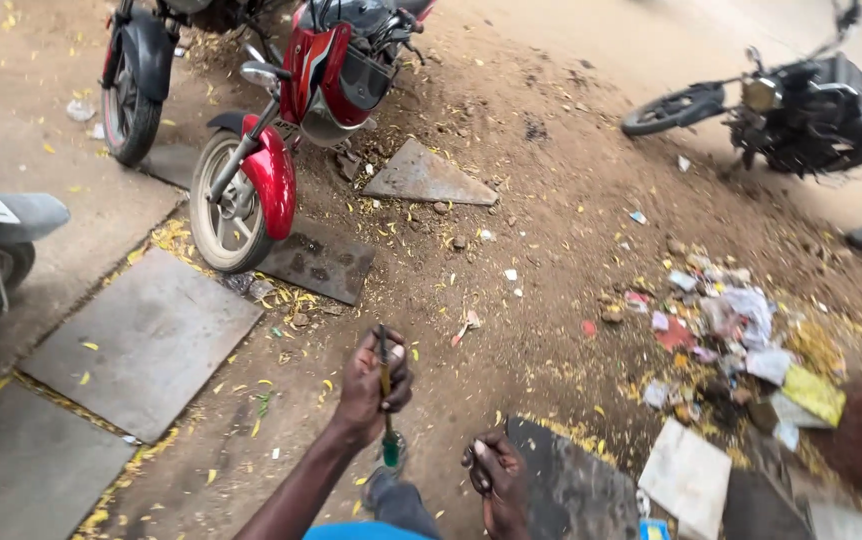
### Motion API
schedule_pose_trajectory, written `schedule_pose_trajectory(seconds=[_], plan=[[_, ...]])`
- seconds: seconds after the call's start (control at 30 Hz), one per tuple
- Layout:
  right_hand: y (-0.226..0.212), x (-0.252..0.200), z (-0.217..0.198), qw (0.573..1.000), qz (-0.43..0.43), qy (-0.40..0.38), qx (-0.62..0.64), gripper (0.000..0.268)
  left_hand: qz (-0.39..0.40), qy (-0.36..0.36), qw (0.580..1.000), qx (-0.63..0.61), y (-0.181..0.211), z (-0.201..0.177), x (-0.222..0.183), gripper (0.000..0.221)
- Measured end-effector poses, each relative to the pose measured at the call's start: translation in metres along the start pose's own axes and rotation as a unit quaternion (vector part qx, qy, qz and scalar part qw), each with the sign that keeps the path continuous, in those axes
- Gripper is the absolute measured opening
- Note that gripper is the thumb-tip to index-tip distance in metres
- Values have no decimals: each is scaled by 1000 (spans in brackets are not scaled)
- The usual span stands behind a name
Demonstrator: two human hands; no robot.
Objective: Replacing the front fairing or headlight cowl assembly on a motorcycle using a screwdriver.
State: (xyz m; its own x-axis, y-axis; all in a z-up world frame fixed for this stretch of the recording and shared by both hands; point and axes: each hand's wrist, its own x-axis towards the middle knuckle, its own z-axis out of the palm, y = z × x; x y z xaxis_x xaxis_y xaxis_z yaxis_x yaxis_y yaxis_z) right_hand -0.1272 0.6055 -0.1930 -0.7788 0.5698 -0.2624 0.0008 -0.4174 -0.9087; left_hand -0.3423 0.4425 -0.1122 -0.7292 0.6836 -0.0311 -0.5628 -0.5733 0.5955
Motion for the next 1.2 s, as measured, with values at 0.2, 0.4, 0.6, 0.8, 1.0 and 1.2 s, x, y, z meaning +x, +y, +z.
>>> schedule_pose_trajectory(seconds=[0.2, 0.4, 0.6, 0.8, 1.0, 1.2], plan=[[-75, 193, 16, 995, -18, -96, -10, 8, 74, 55, 994, -61, 6, -7, 145, 19], [-134, 347, 60, 976, -32, -189, -100, 8, 163, 69, 982, -61, 47, 0, 266, 17], [-126, 501, 105, 951, -55, -234, -195, 9, 199, 82, 974, -75, 58, -40, 406, 17], [-154, 673, 162, 909, -80, -153, -380, 11, 212, 8, 969, -123, 77, -43, 604, 21], [-164, 802, 166, 959, 17, -173, -222, 13, 256, 33, 955, -143, 113, -16, 730, 17], [-179, 928, 177, 949, 56, -290, -109, 12, 364, 93, 917, -133, 137, -29, 836, 11]])
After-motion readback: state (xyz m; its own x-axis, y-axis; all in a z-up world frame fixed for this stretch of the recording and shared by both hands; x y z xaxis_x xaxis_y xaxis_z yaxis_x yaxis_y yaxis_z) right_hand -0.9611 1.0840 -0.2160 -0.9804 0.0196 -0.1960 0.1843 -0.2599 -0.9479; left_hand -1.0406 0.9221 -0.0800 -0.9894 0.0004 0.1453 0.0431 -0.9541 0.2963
